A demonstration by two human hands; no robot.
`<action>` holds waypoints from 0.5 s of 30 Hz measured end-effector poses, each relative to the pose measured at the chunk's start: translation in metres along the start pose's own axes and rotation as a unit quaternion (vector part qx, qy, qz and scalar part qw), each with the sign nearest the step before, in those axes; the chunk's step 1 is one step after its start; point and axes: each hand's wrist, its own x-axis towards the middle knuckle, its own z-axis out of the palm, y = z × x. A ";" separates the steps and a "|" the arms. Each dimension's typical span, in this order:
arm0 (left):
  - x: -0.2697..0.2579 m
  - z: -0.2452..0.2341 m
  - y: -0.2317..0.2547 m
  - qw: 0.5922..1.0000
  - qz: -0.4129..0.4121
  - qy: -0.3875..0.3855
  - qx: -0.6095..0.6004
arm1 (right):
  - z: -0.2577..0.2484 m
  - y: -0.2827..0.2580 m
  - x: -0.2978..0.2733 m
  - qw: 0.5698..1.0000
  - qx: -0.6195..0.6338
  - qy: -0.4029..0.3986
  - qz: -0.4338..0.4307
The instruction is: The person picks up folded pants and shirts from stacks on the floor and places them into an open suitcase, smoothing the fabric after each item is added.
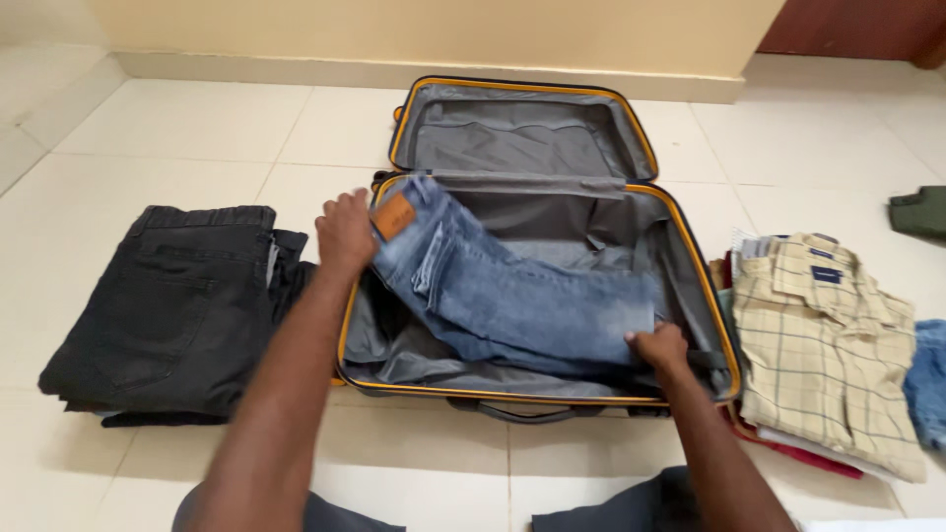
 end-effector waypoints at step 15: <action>-0.127 0.150 0.065 0.915 0.182 -0.356 0.059 | -0.050 -0.017 -0.012 0.996 0.073 -0.041 0.020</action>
